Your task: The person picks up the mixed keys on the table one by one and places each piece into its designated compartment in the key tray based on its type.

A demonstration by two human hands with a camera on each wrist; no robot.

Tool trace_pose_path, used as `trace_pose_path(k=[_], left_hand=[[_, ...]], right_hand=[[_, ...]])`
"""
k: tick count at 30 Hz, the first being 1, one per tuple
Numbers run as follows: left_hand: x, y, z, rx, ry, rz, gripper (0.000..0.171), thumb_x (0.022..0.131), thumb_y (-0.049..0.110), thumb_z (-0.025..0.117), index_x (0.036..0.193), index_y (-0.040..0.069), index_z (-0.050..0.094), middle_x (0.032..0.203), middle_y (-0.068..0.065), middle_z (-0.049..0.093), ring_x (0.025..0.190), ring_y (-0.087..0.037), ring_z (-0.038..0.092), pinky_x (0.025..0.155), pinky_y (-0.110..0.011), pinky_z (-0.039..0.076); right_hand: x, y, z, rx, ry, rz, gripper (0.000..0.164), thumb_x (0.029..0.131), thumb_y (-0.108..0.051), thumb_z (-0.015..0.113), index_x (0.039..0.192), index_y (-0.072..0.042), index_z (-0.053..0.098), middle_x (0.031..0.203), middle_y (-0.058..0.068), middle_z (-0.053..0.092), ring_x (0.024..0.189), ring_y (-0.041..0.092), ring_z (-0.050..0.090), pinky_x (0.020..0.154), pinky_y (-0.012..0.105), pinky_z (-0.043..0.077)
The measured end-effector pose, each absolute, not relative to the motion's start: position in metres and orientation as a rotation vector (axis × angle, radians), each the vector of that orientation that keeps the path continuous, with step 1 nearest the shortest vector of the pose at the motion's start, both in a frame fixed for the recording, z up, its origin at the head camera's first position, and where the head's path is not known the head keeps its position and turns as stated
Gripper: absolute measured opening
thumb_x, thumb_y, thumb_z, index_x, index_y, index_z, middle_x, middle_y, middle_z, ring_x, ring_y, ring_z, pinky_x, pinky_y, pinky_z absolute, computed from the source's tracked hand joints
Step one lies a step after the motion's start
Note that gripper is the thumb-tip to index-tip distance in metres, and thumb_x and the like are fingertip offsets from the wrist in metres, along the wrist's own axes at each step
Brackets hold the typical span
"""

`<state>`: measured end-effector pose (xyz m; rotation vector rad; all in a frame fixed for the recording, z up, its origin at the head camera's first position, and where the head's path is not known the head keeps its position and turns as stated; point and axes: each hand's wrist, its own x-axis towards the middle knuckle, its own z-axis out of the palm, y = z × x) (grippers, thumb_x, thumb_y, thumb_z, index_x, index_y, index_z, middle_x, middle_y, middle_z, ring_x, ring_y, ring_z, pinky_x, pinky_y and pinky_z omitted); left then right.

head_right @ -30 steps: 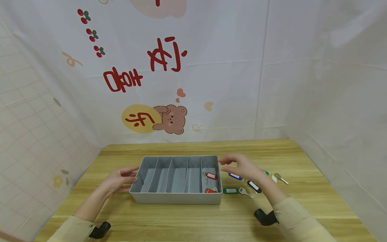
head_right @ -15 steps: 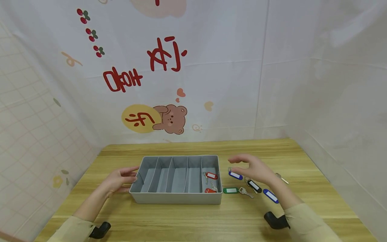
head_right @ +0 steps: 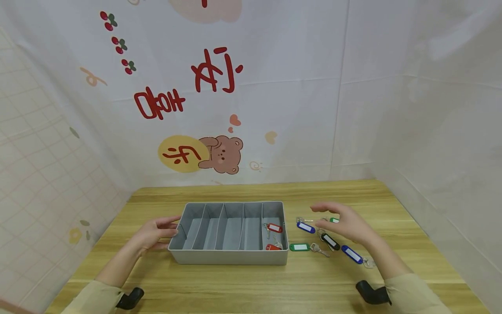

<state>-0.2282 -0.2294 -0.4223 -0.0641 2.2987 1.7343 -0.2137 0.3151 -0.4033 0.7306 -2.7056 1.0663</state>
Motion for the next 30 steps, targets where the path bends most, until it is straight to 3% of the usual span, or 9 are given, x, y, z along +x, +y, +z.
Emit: trace_pose_path(k=[6, 11, 21, 30], left_hand=[[-0.228, -0.229, -0.421, -0.075, 2.295, 1.738, 0.058, 0.091, -0.002, 0.066, 0.145, -0.001, 0.046, 0.13, -0.03, 0.055, 0.096, -0.029, 0.067, 0.071, -0.042, 0.06], [-0.228, -0.228, -0.42, -0.072, 2.294, 1.742, 0.058, 0.091, -0.003, 0.066, 0.145, -0.002, 0.046, 0.13, -0.03, 0.055, 0.096, -0.029, 0.067, 0.071, -0.042, 0.06], [-0.228, -0.229, -0.422, -0.057, 2.284, 1.749, 0.058, 0.091, -0.003, 0.064, 0.146, -0.003, 0.045, 0.131, -0.032, 0.053, 0.097, -0.03, 0.066, 0.071, -0.043, 0.06], [-0.227, -0.23, -0.422, -0.057, 2.287, 1.743, 0.058, 0.092, -0.002, 0.064, 0.147, -0.002, 0.044, 0.134, -0.033, 0.05, 0.1, -0.032, 0.066, 0.072, -0.043, 0.06]], right_hand=[[-0.209, 0.328, -0.405, 0.695, -2.697, 1.044, 0.039, 0.091, -0.02, 0.074, 0.128, -0.022, 0.065, 0.123, -0.002, 0.067, 0.115, 0.001, 0.052, 0.095, 0.023, 0.043], [-0.207, 0.342, -0.408, 0.649, -2.689, 1.044, 0.04, 0.091, -0.02, 0.075, 0.129, -0.018, 0.065, 0.123, 0.001, 0.067, 0.113, -0.004, 0.05, 0.093, 0.012, 0.036], [-0.197, 0.366, -0.41, 0.606, -2.692, 1.025, 0.045, 0.089, -0.019, 0.076, 0.133, -0.017, 0.063, 0.128, 0.005, 0.063, 0.113, -0.011, 0.044, 0.09, 0.008, 0.034], [-0.191, 0.387, -0.422, 0.7, -2.649, 1.011, 0.048, 0.085, -0.008, 0.078, 0.131, -0.008, 0.063, 0.13, -0.007, 0.06, 0.115, -0.011, 0.044, 0.09, 0.007, 0.033]])
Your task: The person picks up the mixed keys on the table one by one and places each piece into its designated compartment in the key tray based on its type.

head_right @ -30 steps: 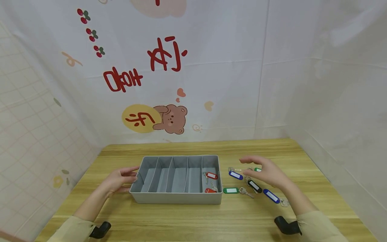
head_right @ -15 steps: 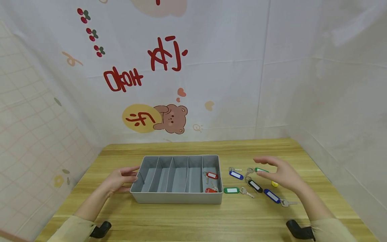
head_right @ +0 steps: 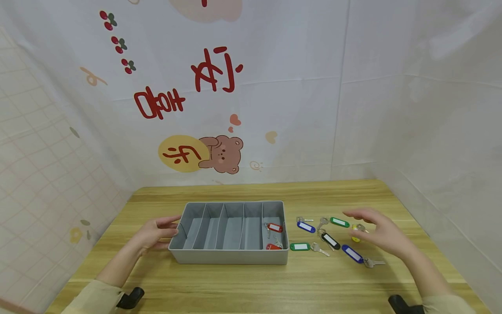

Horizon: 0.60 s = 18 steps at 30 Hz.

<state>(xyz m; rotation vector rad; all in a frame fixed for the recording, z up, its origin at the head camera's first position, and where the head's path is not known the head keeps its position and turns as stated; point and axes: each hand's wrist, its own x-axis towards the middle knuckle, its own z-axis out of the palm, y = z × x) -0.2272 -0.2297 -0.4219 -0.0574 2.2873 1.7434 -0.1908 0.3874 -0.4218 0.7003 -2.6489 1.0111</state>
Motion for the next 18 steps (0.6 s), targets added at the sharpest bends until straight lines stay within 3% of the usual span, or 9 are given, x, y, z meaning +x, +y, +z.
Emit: trace_pose_path(k=[4, 18], left_hand=[[-0.227, -0.23, -0.422, -0.055, 2.293, 1.738, 0.058, 0.092, -0.002, 0.064, 0.147, -0.002, 0.044, 0.134, -0.033, 0.051, 0.101, -0.032, 0.066, 0.072, -0.043, 0.06], [-0.227, -0.231, -0.422, -0.033, 2.291, 1.732, 0.059, 0.092, -0.001, 0.065, 0.147, -0.001, 0.043, 0.134, -0.033, 0.05, 0.1, -0.032, 0.066, 0.072, -0.044, 0.06]], right_hand=[[-0.189, 0.396, -0.427, 0.762, -2.623, 1.002, 0.051, 0.082, -0.004, 0.079, 0.13, -0.007, 0.063, 0.127, -0.011, 0.061, 0.115, -0.011, 0.045, 0.091, 0.007, 0.034], [-0.179, 0.412, -0.44, 0.874, -2.708, 1.028, 0.052, 0.082, -0.003, 0.079, 0.132, -0.005, 0.062, 0.127, -0.003, 0.064, 0.117, -0.009, 0.048, 0.09, 0.008, 0.037]])
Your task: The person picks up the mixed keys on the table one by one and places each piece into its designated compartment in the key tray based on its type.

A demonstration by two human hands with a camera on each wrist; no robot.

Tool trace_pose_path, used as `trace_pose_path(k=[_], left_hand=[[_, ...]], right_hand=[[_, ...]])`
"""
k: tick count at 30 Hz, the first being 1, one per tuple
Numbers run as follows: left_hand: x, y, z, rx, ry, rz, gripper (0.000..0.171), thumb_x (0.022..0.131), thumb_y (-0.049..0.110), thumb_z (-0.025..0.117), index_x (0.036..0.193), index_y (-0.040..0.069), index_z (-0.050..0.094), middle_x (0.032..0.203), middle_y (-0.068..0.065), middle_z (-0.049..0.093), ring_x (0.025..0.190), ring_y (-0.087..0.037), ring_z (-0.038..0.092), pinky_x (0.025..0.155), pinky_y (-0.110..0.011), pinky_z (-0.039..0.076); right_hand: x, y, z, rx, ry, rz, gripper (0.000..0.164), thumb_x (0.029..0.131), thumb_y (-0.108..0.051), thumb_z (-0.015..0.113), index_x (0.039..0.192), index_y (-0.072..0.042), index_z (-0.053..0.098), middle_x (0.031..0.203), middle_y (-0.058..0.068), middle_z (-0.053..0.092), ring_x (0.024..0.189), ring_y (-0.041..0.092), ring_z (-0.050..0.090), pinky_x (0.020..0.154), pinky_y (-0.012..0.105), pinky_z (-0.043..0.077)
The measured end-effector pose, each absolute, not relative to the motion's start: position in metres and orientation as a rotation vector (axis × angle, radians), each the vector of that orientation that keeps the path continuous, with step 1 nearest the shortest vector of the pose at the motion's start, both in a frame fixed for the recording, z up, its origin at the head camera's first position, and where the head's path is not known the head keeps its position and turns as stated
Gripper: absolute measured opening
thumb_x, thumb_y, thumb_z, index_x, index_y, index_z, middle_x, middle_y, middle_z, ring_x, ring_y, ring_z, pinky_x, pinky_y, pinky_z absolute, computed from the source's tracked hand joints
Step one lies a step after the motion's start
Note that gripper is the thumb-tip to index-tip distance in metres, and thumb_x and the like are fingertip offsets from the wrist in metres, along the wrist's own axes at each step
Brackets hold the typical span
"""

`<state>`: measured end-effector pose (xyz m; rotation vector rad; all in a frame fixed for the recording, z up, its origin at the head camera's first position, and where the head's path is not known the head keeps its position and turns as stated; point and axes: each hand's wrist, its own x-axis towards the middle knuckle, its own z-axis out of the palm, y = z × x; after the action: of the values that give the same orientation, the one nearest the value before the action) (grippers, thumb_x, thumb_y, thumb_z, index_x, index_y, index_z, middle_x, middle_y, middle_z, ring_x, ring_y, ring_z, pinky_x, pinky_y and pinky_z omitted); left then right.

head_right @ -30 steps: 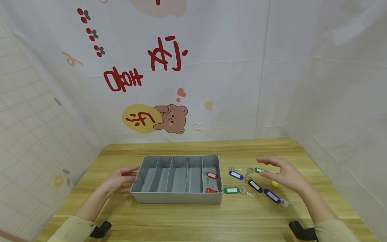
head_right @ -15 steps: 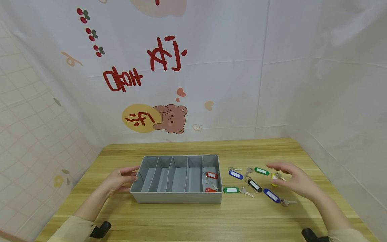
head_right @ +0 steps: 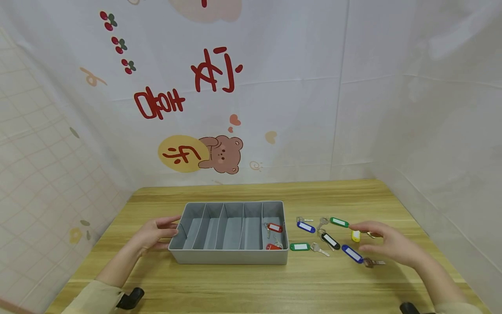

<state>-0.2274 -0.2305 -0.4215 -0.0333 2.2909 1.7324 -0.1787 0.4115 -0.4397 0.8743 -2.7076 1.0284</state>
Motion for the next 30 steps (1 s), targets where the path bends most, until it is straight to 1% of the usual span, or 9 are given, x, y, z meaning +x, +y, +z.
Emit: trace_pose_path(k=[4, 7, 14, 17, 23, 30], left_hand=[[-0.228, -0.231, -0.422, -0.034, 2.286, 1.736, 0.059, 0.092, -0.001, 0.065, 0.147, -0.001, 0.043, 0.134, -0.033, 0.05, 0.099, -0.031, 0.066, 0.071, -0.043, 0.06], [-0.228, -0.231, -0.422, -0.043, 2.282, 1.742, 0.059, 0.092, -0.001, 0.065, 0.147, -0.001, 0.044, 0.133, -0.033, 0.051, 0.098, -0.03, 0.067, 0.071, -0.043, 0.06], [-0.227, -0.229, -0.421, -0.058, 2.28, 1.752, 0.058, 0.092, -0.002, 0.064, 0.147, -0.001, 0.044, 0.133, -0.033, 0.05, 0.099, -0.031, 0.066, 0.072, -0.044, 0.059], [-0.226, -0.228, -0.421, -0.065, 2.283, 1.753, 0.058, 0.092, -0.003, 0.064, 0.146, -0.001, 0.045, 0.133, -0.032, 0.051, 0.099, -0.031, 0.066, 0.072, -0.044, 0.059], [-0.226, -0.228, -0.42, -0.071, 2.297, 1.744, 0.058, 0.091, -0.003, 0.065, 0.146, -0.001, 0.046, 0.132, -0.031, 0.052, 0.098, -0.031, 0.066, 0.071, -0.043, 0.06], [-0.226, -0.228, -0.421, -0.067, 2.311, 1.727, 0.058, 0.091, -0.002, 0.065, 0.146, 0.0, 0.046, 0.131, -0.03, 0.054, 0.097, -0.03, 0.067, 0.071, -0.043, 0.06]], right_hand=[[-0.176, 0.413, -0.444, 0.898, -2.722, 1.051, 0.052, 0.082, -0.003, 0.079, 0.131, -0.006, 0.062, 0.127, -0.003, 0.064, 0.118, -0.01, 0.047, 0.089, 0.008, 0.038], [-0.175, 0.415, -0.446, 0.936, -2.738, 1.052, 0.052, 0.082, -0.004, 0.079, 0.131, -0.008, 0.063, 0.127, -0.004, 0.065, 0.118, -0.01, 0.047, 0.088, 0.011, 0.04], [-0.173, 0.421, -0.452, 0.987, -2.717, 0.989, 0.05, 0.079, -0.006, 0.082, 0.126, -0.01, 0.066, 0.122, -0.006, 0.066, 0.109, -0.003, 0.055, 0.084, 0.013, 0.043], [-0.171, 0.424, -0.454, 0.99, -2.743, 1.017, 0.048, 0.08, -0.006, 0.081, 0.125, -0.011, 0.066, 0.122, -0.008, 0.066, 0.107, -0.002, 0.056, 0.083, 0.014, 0.044], [-0.173, 0.43, -0.461, 1.059, -2.737, 1.075, 0.048, 0.08, 0.002, 0.079, 0.124, -0.013, 0.067, 0.121, -0.01, 0.065, 0.102, 0.001, 0.057, 0.078, 0.017, 0.047], [-0.173, 0.431, -0.47, 1.122, -2.685, 1.056, 0.048, 0.078, 0.003, 0.08, 0.121, -0.013, 0.068, 0.119, -0.011, 0.066, 0.099, 0.003, 0.061, 0.074, 0.019, 0.049]])
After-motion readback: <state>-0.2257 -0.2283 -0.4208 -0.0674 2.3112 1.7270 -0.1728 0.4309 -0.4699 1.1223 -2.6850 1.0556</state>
